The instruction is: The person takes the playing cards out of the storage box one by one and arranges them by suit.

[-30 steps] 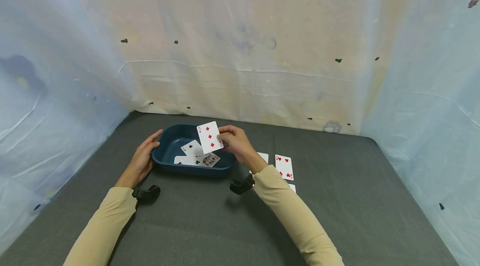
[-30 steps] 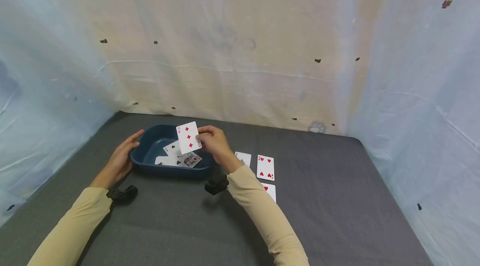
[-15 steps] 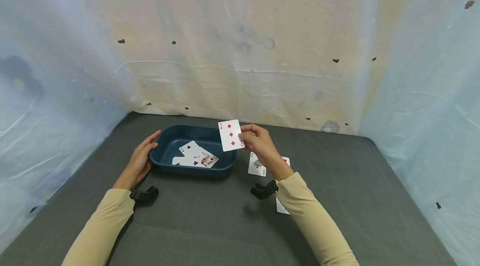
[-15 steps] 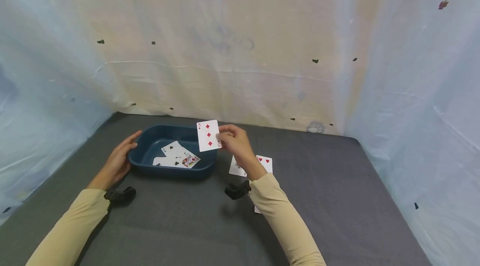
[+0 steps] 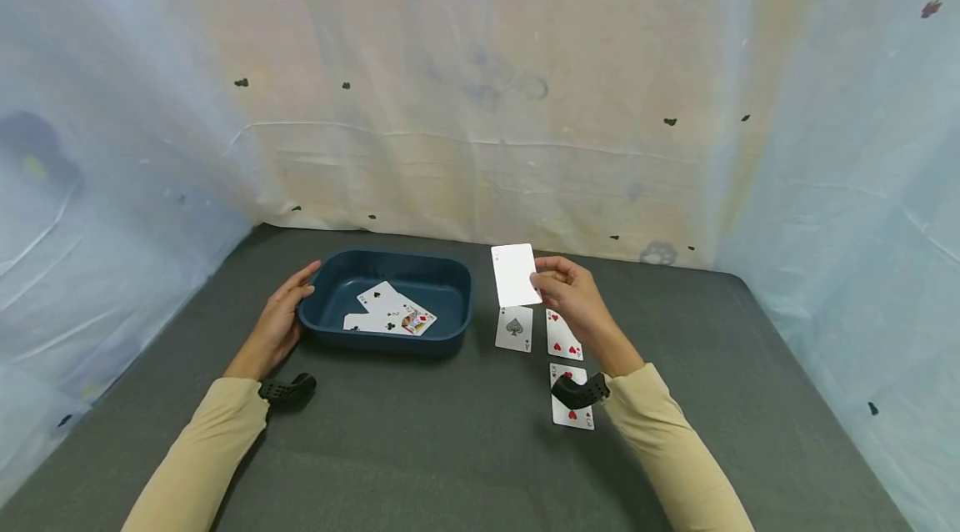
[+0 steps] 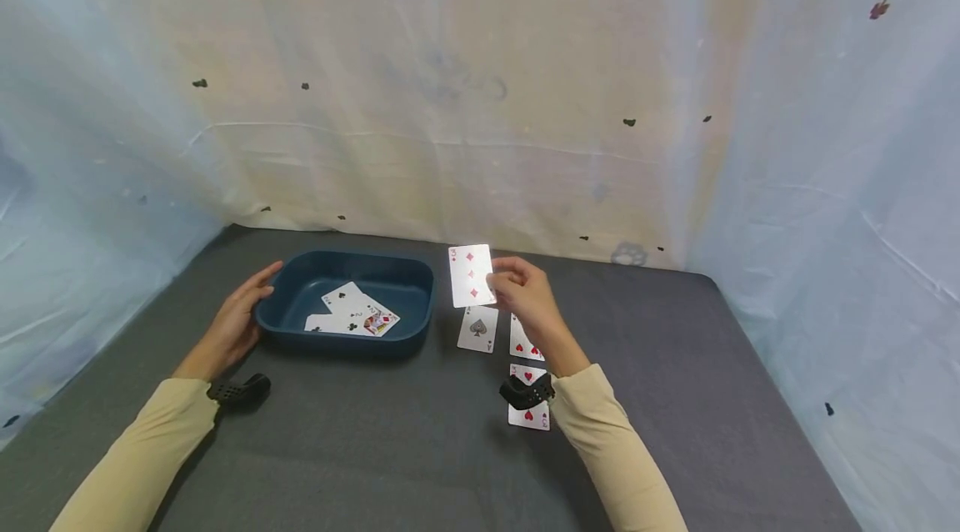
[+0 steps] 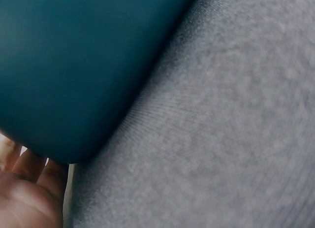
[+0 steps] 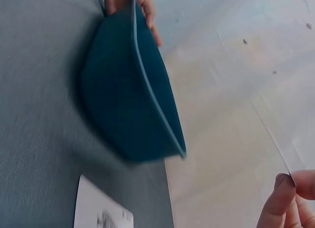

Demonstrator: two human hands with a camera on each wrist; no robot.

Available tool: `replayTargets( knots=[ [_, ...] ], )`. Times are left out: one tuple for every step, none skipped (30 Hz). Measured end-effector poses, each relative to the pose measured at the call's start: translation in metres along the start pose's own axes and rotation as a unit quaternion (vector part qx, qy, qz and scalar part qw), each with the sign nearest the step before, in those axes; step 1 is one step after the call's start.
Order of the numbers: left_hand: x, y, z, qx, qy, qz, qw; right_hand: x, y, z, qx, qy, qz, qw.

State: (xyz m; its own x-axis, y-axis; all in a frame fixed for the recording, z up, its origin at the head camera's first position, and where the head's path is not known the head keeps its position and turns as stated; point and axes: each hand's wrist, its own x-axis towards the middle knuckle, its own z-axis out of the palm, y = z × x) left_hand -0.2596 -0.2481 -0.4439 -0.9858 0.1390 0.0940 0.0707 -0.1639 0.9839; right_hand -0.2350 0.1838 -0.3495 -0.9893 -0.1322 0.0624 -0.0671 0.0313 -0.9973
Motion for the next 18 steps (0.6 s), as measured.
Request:
replayTargets(
  knots=[
    [0.0, 0.0, 0.0, -0.001, -0.001, 0.0, 1.0, -0.002, 0.001, -0.005, -0.006, 0.004, 0.0, 1.0],
    [0.0, -0.001, 0.0, -0.001, -0.002, 0.0, 1.0, -0.003, 0.003, -0.01, -0.012, 0.008, -0.001, 0.9999],
    [0.001, -0.001, 0.0, -0.001, -0.003, 0.0, 1.0, -0.005, 0.004, -0.015, -0.016, 0.012, -0.001, 0.9998],
    [0.0, -0.001, 0.0, -0.002, -0.003, 0.0, 1.0, -0.006, 0.005, -0.02, -0.018, 0.015, 0.0, 0.9997],
    [0.0, -0.001, 0.0, -0.002, -0.003, 0.0, 1.0, -0.008, 0.007, -0.024, -0.019, 0.019, 0.001, 0.9996],
    [0.0, -0.001, 0.0, -0.002, -0.003, 0.0, 1.0, -0.009, 0.008, -0.029, -0.018, 0.023, 0.003, 0.9996],
    [0.0, -0.001, 0.0, -0.003, -0.003, -0.001, 1.0, -0.01, 0.009, -0.033, -0.016, 0.029, 0.006, 0.9994],
    [0.0, -0.001, 0.0, -0.002, -0.002, -0.001, 1.0, -0.011, 0.011, -0.038, -0.014, 0.034, 0.008, 0.9993],
    [0.0, -0.001, 0.0, -0.002, -0.002, -0.001, 1.0, -0.013, 0.012, -0.042, -0.014, 0.039, 0.011, 0.9991],
    [0.0, -0.001, -0.001, -0.002, -0.002, -0.001, 1.0, -0.014, 0.013, -0.046, -0.015, 0.044, 0.016, 0.9988],
    [0.0, -0.001, -0.001, -0.002, -0.002, -0.001, 1.0, -0.016, 0.014, -0.05, -0.017, 0.05, 0.019, 0.9984],
    [0.0, -0.001, -0.001, -0.001, -0.001, -0.001, 1.0, -0.017, 0.016, -0.054, -0.019, 0.056, 0.023, 0.998],
    [0.0, -0.001, -0.001, -0.001, -0.001, -0.001, 1.0, -0.018, 0.017, -0.058, -0.022, 0.062, 0.026, 0.9975],
    [0.0, 0.0, -0.001, 0.001, 0.0, -0.002, 1.0, -0.019, 0.019, -0.062, -0.028, 0.067, 0.029, 0.9969],
    [0.0, 0.0, -0.001, 0.001, 0.0, -0.002, 1.0, -0.02, 0.021, -0.065, -0.033, 0.071, 0.032, 0.9964],
    [0.0, 0.0, -0.001, 0.0, 0.0, -0.001, 1.0, -0.021, 0.023, -0.069, -0.038, 0.076, 0.035, 0.9957],
    [0.0, 0.0, 0.0, -0.001, 0.0, -0.002, 1.0, -0.022, 0.025, -0.073, -0.046, 0.079, 0.038, 0.9951],
    [0.0, 0.0, 0.0, -0.002, 0.001, -0.002, 1.0, -0.023, 0.028, -0.077, -0.051, 0.082, 0.04, 0.9945]
  ],
)
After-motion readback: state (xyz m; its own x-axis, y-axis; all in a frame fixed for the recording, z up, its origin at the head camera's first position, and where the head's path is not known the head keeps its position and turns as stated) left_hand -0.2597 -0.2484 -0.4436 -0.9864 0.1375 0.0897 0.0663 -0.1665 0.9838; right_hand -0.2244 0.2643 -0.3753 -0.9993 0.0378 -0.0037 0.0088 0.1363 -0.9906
